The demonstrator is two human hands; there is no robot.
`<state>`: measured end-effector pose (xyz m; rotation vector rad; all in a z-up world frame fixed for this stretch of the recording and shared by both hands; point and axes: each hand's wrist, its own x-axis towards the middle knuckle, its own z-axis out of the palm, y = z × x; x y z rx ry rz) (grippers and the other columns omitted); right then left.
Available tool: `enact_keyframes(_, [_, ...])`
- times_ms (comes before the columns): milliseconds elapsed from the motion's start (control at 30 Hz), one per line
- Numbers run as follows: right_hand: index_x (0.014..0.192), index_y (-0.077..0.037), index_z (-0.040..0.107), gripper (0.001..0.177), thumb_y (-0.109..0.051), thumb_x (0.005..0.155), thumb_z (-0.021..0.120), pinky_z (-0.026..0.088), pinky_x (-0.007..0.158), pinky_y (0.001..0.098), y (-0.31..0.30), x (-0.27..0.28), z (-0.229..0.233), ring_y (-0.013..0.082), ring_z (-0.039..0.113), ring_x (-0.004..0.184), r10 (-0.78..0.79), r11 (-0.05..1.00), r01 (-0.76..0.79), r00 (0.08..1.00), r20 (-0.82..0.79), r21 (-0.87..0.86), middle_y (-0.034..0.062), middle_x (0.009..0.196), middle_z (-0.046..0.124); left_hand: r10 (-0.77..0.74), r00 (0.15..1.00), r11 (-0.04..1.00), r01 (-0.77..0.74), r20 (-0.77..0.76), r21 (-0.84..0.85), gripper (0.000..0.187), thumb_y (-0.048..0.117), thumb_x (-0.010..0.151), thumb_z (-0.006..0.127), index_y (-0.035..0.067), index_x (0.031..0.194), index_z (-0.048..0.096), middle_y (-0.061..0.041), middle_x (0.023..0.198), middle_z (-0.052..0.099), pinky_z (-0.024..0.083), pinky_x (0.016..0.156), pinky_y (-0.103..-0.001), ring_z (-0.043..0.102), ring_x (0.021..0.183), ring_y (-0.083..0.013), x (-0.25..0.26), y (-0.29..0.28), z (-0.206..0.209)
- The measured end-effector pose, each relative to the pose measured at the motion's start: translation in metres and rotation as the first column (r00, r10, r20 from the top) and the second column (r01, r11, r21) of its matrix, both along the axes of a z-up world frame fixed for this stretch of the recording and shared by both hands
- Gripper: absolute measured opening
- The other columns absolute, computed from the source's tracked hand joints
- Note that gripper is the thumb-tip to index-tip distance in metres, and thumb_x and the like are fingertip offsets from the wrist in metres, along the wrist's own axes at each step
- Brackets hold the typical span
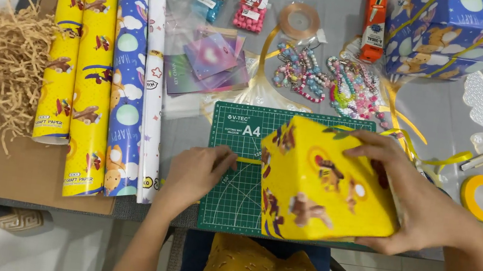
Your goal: Tying a decorative yellow ribbon around a small yellow gift package on a workshop table.
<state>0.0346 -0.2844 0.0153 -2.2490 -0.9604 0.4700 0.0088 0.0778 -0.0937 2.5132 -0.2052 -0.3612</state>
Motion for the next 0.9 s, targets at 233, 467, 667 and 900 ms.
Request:
enact_keyframes(233, [0.145,-0.013,0.029,0.105,-0.037,0.064,0.09,0.057,0.111,0.0503,0.08,0.034,-0.021,0.041,0.025,0.153,0.167,0.951,-0.191,0.979,0.116,0.244,0.0204,0.158,0.025,0.055,0.998,0.936,-0.055,-0.01,-0.348,0.031,0.049,0.082,0.07,0.019,0.087,0.061,0.002,0.083,0.077,0.043,0.058,-0.032,0.075,0.082,-0.0154,-0.006,0.013,-0.043])
enact_keyframes(467, [0.15,-0.021,0.038,0.104,-0.066,0.068,0.083,0.027,0.114,0.0629,0.072,0.037,-0.047,0.0427,0.031,0.146,0.181,0.982,-0.149,0.925,0.334,-0.119,0.0206,0.156,0.033,0.057,0.998,0.998,-0.057,0.007,0.035,0.022,0.028,0.102,0.05,0.014,0.1,0.067,-0.008,0.082,0.073,0.043,0.054,-0.048,0.069,0.072,-0.0345,-0.006,0.016,-0.008])
enact_keyframes(667, [0.152,-0.025,0.04,0.105,-0.078,0.069,0.074,0.027,0.113,0.059,0.059,0.022,-0.047,0.0403,0.032,0.145,0.225,0.945,-0.086,0.872,0.435,-0.315,0.0171,0.157,0.035,0.141,0.99,0.99,-0.141,0.024,0.013,0.041,0.045,0.105,0.05,0.018,0.077,0.063,0.002,0.074,0.061,0.041,0.054,-0.038,0.063,0.064,-0.0188,-0.017,0.017,0.032])
enact_keyframes(900, [0.151,-0.026,0.04,0.105,-0.08,0.067,0.074,0.027,0.112,0.0607,0.061,-0.001,-0.052,0.0433,0.035,0.142,0.139,0.945,0.02,0.879,0.455,-0.327,0.0177,0.157,0.034,0.172,0.983,0.642,-0.068,0.058,-0.764,0.034,0.03,0.102,0.057,0.01,0.077,0.07,-0.004,0.106,0.065,0.053,0.094,-0.031,0.064,0.108,-0.0151,-0.016,-0.005,0.013])
